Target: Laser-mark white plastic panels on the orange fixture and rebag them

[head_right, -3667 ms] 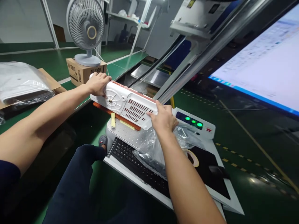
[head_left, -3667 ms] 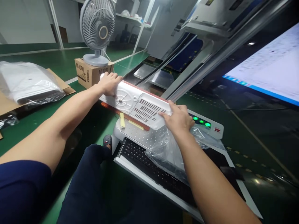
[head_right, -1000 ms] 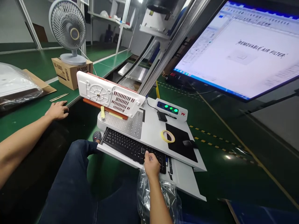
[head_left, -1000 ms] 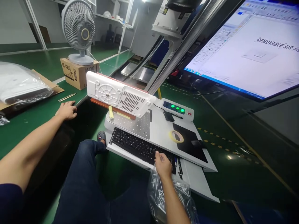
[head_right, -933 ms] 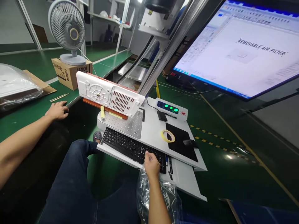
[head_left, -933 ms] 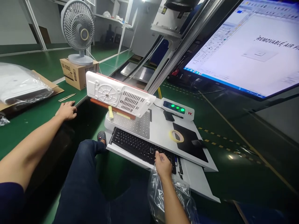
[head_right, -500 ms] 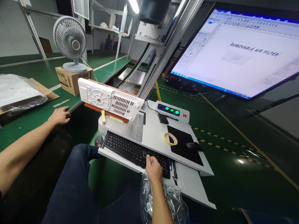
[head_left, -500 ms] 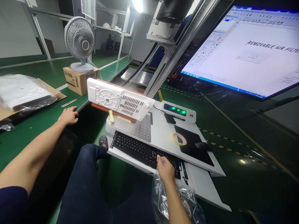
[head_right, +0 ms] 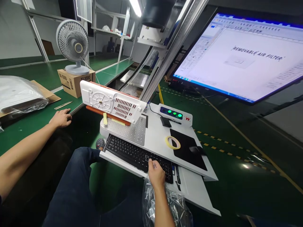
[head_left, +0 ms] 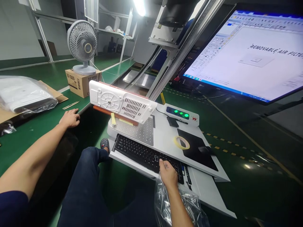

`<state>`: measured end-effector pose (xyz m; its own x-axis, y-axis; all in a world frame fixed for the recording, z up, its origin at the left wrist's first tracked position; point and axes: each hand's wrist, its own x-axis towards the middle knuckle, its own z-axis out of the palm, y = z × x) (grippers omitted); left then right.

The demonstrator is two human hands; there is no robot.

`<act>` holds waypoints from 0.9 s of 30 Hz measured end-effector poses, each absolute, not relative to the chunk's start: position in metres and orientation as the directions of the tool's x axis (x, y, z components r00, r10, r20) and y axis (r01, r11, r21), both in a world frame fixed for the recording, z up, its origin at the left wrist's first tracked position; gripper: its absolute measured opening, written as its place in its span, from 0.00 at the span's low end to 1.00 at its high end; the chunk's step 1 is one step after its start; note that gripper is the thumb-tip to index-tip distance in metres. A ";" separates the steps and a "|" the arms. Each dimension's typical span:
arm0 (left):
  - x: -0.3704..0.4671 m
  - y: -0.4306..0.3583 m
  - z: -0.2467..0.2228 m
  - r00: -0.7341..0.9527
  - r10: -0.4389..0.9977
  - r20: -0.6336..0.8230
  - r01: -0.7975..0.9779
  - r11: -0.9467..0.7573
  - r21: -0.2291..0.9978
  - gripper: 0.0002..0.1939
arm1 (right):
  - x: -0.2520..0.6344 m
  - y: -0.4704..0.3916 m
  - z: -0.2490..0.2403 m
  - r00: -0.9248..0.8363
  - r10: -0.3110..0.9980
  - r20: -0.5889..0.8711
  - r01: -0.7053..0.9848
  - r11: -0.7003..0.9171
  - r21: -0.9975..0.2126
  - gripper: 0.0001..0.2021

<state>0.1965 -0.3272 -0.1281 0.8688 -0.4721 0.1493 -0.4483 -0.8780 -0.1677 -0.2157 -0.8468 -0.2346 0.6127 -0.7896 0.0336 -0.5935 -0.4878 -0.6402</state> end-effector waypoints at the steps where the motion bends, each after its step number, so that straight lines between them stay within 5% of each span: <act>1: 0.196 -0.327 -0.128 0.870 -0.471 0.149 -0.446 -0.878 -0.171 0.20 | -0.216 -0.847 -0.234 0.613 -0.789 0.036 -0.589 -0.488 -0.644 0.22; 27: 0.197 -0.329 -0.129 0.872 -0.462 0.163 -0.437 -0.884 -0.166 0.18 | -0.215 -0.841 -0.227 0.588 -0.809 -0.009 -0.620 -0.443 -0.647 0.20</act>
<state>0.1965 -0.3292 -0.1285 0.8720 -0.4618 0.1625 -0.4372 -0.8839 -0.1662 -0.2148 -0.8405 -0.2274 0.5875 -0.8092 -0.0090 -0.6202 -0.4431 -0.6473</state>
